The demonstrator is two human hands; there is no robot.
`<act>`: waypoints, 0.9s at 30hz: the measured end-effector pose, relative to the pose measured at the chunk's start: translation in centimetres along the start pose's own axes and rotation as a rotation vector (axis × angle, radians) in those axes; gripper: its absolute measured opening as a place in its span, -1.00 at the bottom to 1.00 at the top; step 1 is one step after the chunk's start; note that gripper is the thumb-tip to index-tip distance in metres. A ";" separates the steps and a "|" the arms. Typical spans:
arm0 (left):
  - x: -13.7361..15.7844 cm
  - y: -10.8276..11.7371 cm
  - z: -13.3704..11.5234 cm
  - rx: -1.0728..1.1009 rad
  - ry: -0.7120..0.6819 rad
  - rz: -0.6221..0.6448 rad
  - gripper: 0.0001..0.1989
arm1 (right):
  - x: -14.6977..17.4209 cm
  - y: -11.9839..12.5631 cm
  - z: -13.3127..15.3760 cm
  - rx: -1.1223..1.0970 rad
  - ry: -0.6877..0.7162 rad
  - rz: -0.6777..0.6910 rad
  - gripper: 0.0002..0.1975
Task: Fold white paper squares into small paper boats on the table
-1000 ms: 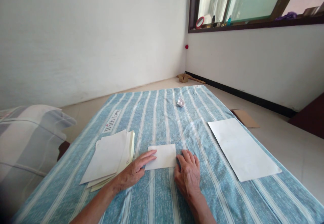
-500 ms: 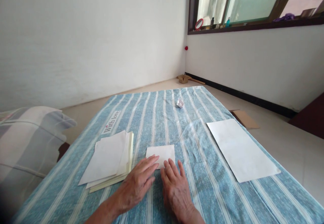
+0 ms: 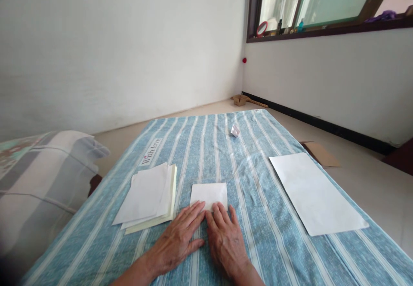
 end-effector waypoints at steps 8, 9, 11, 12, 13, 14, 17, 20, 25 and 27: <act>0.7 0.6 0.6 -0.071 0.013 -0.061 -0.49 | 0.1 -0.4 0.0 -0.012 -0.022 -0.071 -0.63; 0.8 0.7 0.7 -0.081 0.019 -0.065 -0.50 | 0.1 -0.4 0.0 -0.020 -0.038 -0.092 -0.64; 1.1 0.8 0.9 -0.111 0.035 -0.065 -0.53 | 0.2 -0.4 -0.1 -0.026 -0.074 -0.125 -0.64; 1.3 0.9 1.0 -0.126 0.044 -0.062 -0.54 | 0.3 -0.3 -0.2 -0.026 -0.091 -0.131 -0.64; 1.4 0.9 1.0 -0.137 0.054 -0.060 -0.55 | 0.4 -0.2 -0.3 -0.024 -0.106 -0.134 -0.64; 1.5 0.9 1.1 -0.143 0.063 -0.060 -0.56 | 0.4 -0.1 -0.3 -0.020 -0.119 -0.135 -0.64; 1.6 0.9 1.0 -0.145 0.088 -0.073 -0.59 | 0.8 0.4 -0.8 0.002 -0.149 -0.138 -0.66; 1.7 0.7 0.9 -0.156 0.099 -0.100 -0.59 | 1.2 1.1 -1.5 0.026 -0.180 -0.156 -0.67; 2.0 0.1 1.0 -0.210 0.151 -0.126 -0.61 | 2.1 1.9 -2.6 0.070 -0.216 -0.169 -0.66; 2.5 0.0 1.2 -0.213 0.191 -0.147 -0.63 | 2.4 2.1 -2.8 0.086 -0.221 -0.180 -0.67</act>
Point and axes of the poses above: each hand's wrist, its own x-axis away from the middle knuckle, its own y-axis out of the back of the hand, z = x × y, the point moved 4 cm from there along -x, towards the middle knuckle, and after that the axes turned 15 degrees about -x, right-handed, at the moved point
